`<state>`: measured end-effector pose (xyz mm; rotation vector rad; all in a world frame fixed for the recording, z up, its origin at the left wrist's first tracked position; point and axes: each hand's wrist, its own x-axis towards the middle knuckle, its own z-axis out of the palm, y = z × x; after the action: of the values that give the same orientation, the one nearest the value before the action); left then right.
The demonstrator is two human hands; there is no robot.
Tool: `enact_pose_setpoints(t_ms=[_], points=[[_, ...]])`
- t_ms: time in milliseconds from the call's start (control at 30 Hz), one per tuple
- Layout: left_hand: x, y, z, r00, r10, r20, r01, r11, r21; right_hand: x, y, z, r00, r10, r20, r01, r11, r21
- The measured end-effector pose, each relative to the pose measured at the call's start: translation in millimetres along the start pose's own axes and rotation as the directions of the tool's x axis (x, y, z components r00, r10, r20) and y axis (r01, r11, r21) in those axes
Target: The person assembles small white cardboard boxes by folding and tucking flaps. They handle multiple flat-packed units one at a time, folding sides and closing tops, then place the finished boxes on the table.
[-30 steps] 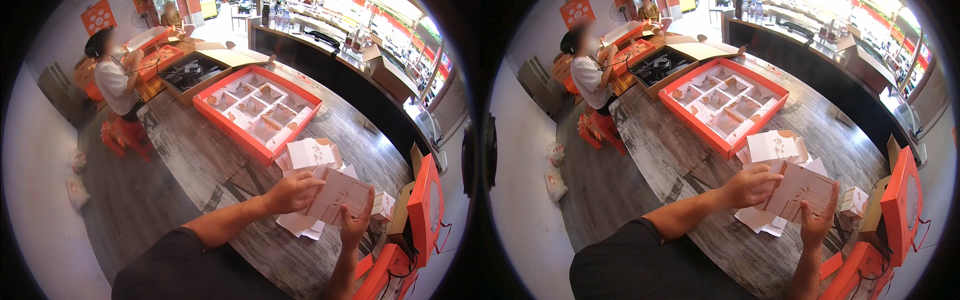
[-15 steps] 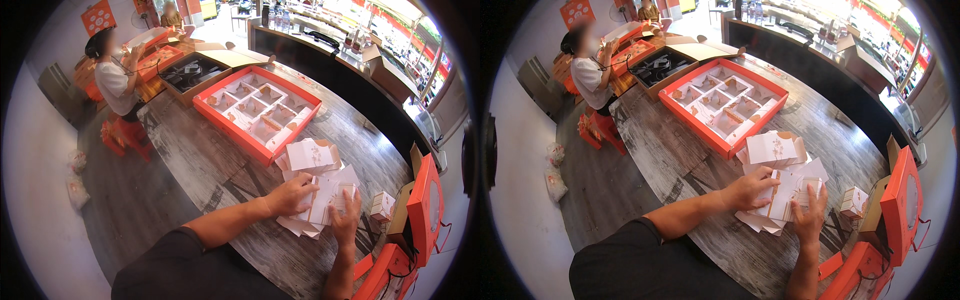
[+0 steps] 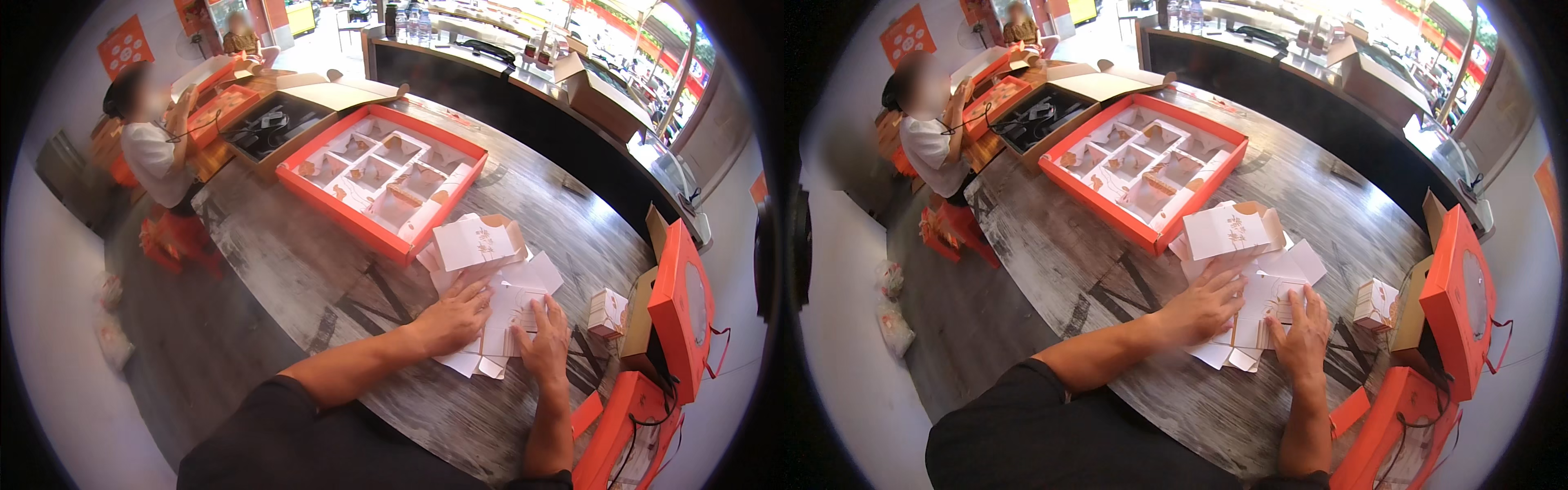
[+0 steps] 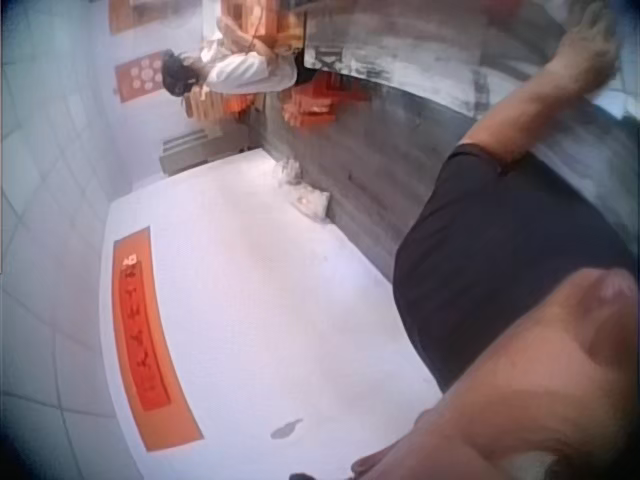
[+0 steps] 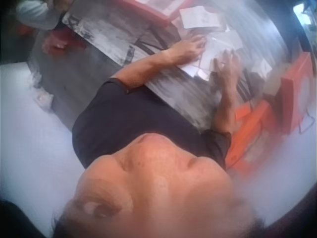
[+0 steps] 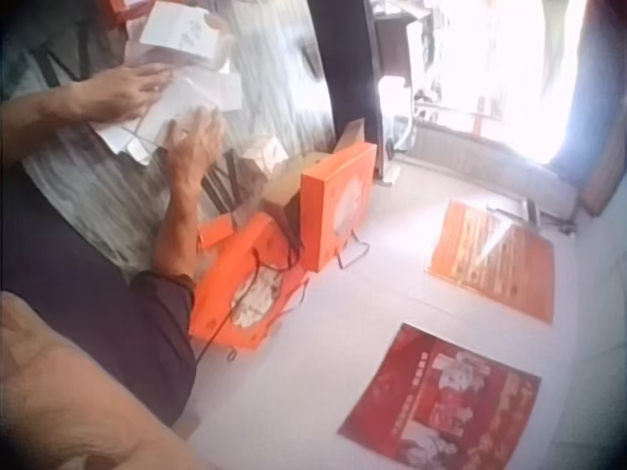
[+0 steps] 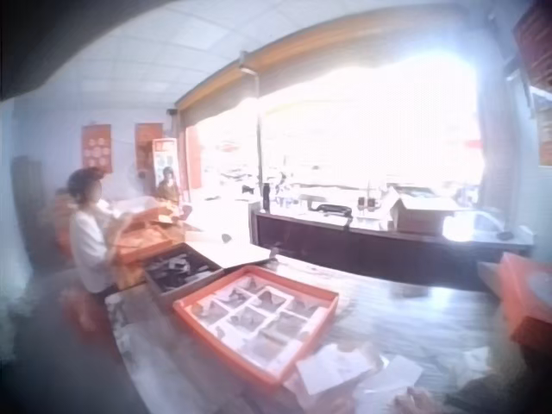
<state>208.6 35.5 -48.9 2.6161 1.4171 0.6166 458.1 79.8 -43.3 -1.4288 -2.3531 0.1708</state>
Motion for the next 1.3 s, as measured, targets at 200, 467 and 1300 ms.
enact_pose_setpoints(t_ms=[200,467,1300], points=[[1,-3,14,0.999,-0.026,-0.018,0.025,0.999,-0.034,9,30,-33,0.969,0.039,-0.245,-0.047,0.999,-0.027],[4,2,9,0.995,0.068,0.072,-0.065,0.996,-0.054,2,109,-64,0.861,0.269,-0.432,-0.377,0.907,-0.186],[1,-8,-19,0.989,0.135,-0.065,-0.148,0.948,-0.280,11,-13,-59,0.952,-0.104,-0.289,0.219,0.891,0.398]])
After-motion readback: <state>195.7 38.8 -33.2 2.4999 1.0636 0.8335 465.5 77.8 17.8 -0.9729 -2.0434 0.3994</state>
